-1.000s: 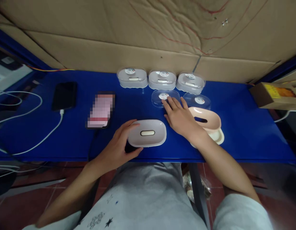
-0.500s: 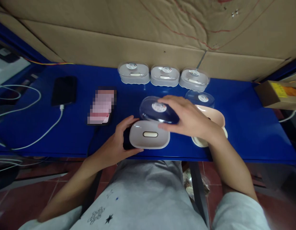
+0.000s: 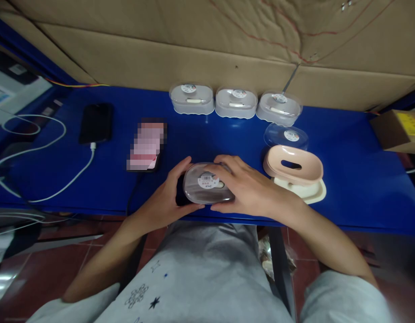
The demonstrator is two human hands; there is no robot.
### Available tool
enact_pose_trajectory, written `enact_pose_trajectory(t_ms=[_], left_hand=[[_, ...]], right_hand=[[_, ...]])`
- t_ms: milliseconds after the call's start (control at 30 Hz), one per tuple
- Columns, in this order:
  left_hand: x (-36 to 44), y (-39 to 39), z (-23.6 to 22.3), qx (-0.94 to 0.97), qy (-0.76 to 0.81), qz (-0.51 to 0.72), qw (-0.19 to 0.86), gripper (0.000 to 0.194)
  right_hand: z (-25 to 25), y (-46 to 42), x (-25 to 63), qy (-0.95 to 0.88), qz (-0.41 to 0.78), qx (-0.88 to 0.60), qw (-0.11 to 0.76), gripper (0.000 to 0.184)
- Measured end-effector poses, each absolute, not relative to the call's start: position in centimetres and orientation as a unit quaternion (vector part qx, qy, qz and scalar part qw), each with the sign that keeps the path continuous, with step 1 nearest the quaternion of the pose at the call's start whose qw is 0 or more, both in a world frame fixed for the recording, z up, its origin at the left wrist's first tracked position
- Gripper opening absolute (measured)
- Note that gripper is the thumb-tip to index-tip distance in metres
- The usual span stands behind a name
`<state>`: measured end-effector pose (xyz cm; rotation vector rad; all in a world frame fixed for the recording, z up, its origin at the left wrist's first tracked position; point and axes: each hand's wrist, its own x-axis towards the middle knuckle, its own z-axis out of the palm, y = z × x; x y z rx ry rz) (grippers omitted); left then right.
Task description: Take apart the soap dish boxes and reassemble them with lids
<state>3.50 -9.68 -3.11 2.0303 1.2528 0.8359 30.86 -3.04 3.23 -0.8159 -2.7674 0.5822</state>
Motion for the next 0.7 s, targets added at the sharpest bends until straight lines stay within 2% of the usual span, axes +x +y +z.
enact_pose_trajectory(t_ms=[233,467,700], left_hand=[[3.4,-9.3,-2.9,0.776,0.472,0.289,0.301,0.094],[3.4,-9.4,-3.1,0.773,0.478,0.286,0.303,0.096],[3.6,-9.5,-2.9,0.795,0.475,0.282,0.251,0.096]], right_hand=[[2.3,-2.9,30.8,-0.944,0.176,-0.251,0.120,0.076],[1.8,-2.5,30.9,-0.932,0.241,-0.255,0.094,0.084],[0.8,-1.7,30.8,-0.923,0.271,-0.245,0.118,0.086]])
